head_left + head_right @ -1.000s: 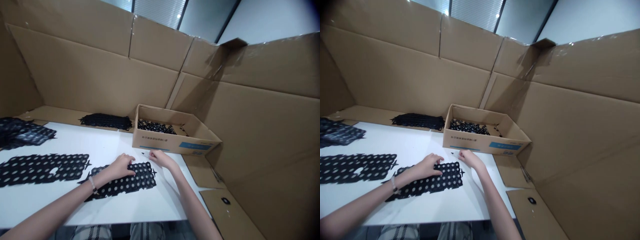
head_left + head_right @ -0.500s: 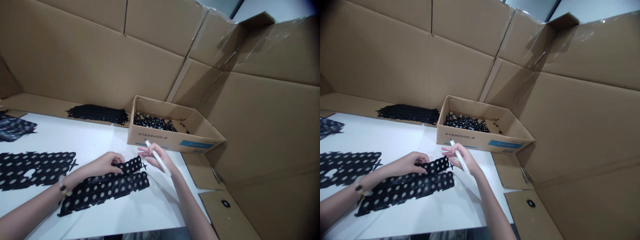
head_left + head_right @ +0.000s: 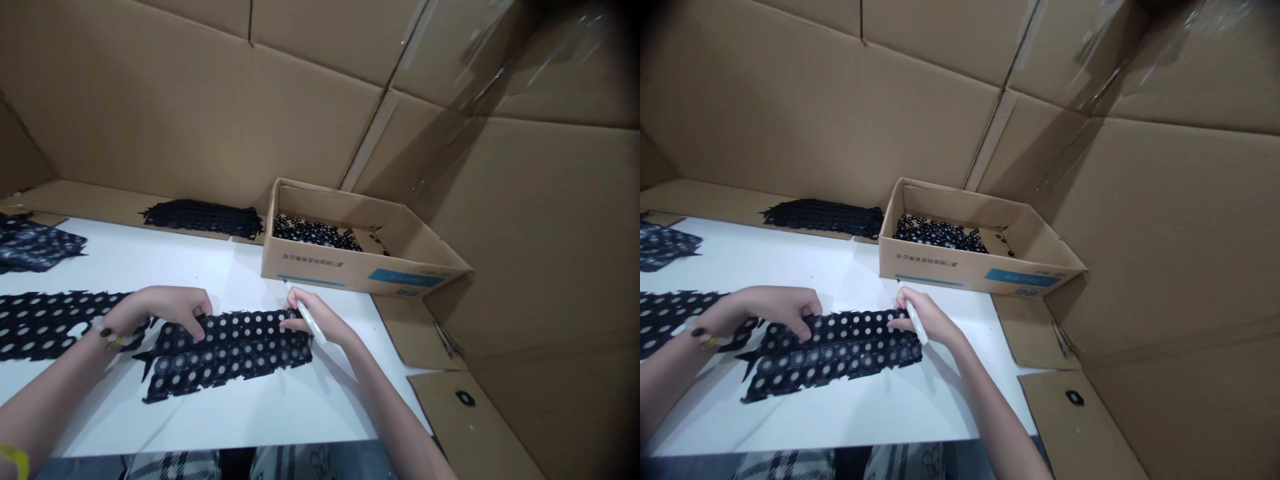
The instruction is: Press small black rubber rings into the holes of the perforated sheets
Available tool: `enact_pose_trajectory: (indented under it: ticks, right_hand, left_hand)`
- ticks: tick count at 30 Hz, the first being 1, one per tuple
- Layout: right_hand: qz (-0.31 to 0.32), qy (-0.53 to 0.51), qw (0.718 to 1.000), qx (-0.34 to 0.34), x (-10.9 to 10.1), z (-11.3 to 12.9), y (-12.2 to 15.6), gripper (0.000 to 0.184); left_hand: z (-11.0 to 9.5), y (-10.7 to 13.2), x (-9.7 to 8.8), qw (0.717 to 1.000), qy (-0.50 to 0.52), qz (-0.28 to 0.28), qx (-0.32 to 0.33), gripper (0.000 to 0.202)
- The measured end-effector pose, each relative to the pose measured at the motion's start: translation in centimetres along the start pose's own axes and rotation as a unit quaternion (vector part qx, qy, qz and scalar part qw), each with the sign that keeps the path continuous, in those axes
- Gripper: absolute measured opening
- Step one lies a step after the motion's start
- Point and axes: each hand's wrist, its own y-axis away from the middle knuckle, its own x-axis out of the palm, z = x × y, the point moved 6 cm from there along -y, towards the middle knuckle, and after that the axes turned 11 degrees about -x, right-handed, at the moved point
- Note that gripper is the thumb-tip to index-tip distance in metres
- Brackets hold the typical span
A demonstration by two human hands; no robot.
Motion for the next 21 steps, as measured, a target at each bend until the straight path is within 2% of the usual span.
enact_pose_trajectory:
  ticks: [2,3,4,6,7,9,11,12,13,16,18,21]
  right_hand:
    - [0.006,-0.034,0.999,0.011,0.4,-0.4,0.0,0.036]
    - [0.010,-0.050,0.999,0.014,0.7,-0.7,0.0,0.035]
    - [0.010,-0.060,0.998,0.014,1.1,-0.9,-0.1,0.034]
    - [-0.002,-0.052,0.999,0.010,1.8,-1.3,-0.3,0.030]
    - [-0.013,-0.042,0.999,0.007,2.0,-1.5,-0.5,0.028]
    - [-0.040,-0.033,0.999,0.003,2.4,-1.7,-0.7,0.026]
    - [-0.064,-0.043,0.997,-0.008,2.6,-1.5,-0.8,0.029]
    - [-0.075,-0.049,0.996,-0.014,2.6,-1.3,-0.8,0.031]
    - [-0.089,-0.053,0.994,-0.021,2.4,-1.1,-0.8,0.033]
    - [-0.128,-0.090,0.988,-0.020,1.8,-0.9,-0.6,0.039]
    - [-0.136,-0.133,0.982,-0.006,1.7,-1.2,-0.5,0.041]
    - [-0.138,-0.162,0.977,-0.002,2.0,-1.7,-0.6,0.040]
  left_hand:
    - [0.7,1.2,0.0,0.993,-0.048,0.102,-0.022,0.016]
    - [1.0,1.9,-0.3,0.989,-0.065,0.126,-0.031,0.016]
    - [1.3,2.3,-0.9,0.989,-0.078,0.119,-0.039,0.016]
    - [1.5,2.6,-2.1,0.990,-0.107,0.068,-0.054,0.017]
    - [1.3,2.4,-2.5,0.991,-0.119,0.017,-0.053,0.020]
    - [-0.1,1.7,-3.0,0.985,-0.125,-0.120,-0.027,0.031]
    - [-2.2,0.8,-2.0,0.966,-0.095,-0.239,0.022,0.046]
    - [-3.3,0.1,-0.8,0.964,-0.071,-0.251,0.058,0.052]
    - [-4.2,-0.7,0.8,0.967,-0.046,-0.234,0.090,0.052]
    - [-5.4,-2.5,4.1,0.971,0.005,-0.197,0.138,0.039]
    - [-5.1,-2.9,4.6,0.971,0.009,-0.202,0.130,0.029]
    - [-4.5,-2.6,3.9,0.969,0.020,-0.213,0.123,0.028]
